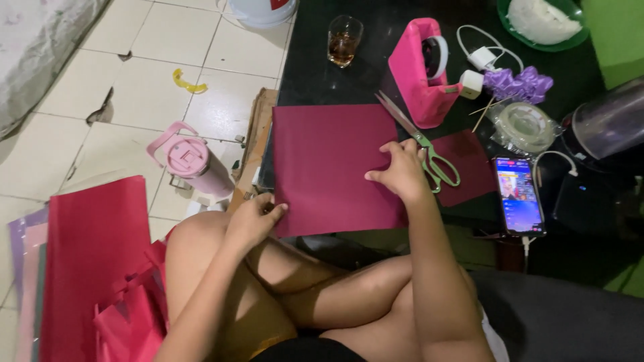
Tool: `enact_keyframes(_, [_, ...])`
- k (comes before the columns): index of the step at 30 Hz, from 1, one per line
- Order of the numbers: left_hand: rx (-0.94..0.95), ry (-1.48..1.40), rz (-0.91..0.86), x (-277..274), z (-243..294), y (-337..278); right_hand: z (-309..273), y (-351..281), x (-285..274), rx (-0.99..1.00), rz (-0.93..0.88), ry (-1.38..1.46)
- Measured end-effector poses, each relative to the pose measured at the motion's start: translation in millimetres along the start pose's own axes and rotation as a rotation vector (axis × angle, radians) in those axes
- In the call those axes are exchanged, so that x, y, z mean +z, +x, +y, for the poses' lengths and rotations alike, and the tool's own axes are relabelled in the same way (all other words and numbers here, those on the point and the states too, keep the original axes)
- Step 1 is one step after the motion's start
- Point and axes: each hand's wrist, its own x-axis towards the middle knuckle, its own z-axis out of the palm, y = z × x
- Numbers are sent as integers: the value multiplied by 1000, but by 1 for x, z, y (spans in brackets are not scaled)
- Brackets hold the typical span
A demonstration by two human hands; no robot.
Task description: Folding and pleating pink wrapping paper to prepare it for a flower bouquet.
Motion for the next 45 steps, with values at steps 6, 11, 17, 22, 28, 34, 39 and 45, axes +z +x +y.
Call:
enact_keyframes(6, [287, -536, 248, 8, -3, 7, -2, 4, -1, 6, -60, -34])
enact_keyframes(11, [902, -549, 358, -4, 38, 39, -3, 6, 3, -1, -35, 13])
enact_keyframes(17, [1069, 72, 514, 1, 81, 78, -17, 0, -8, 140, -78, 52])
enact_keyframes(22, [909, 383, 420, 11, 83, 92, -8, 12, -6, 165, -194, -16])
enact_keyframes(28, [926, 299, 325, 1, 74, 105, -12, 8, -16, 171, -219, -24])
enact_keyframes(34, [929, 373, 345, 5, 80, 111, -8, 10, -14, 164, -222, -18])
enact_keyframes(39, [898, 421, 340, 2, 83, 123, -9, 9, -19, 180, -224, -1])
enact_keyframes(45, [863, 321, 276, -2, 82, 119, 27, 14, -15, 157, 66, 136])
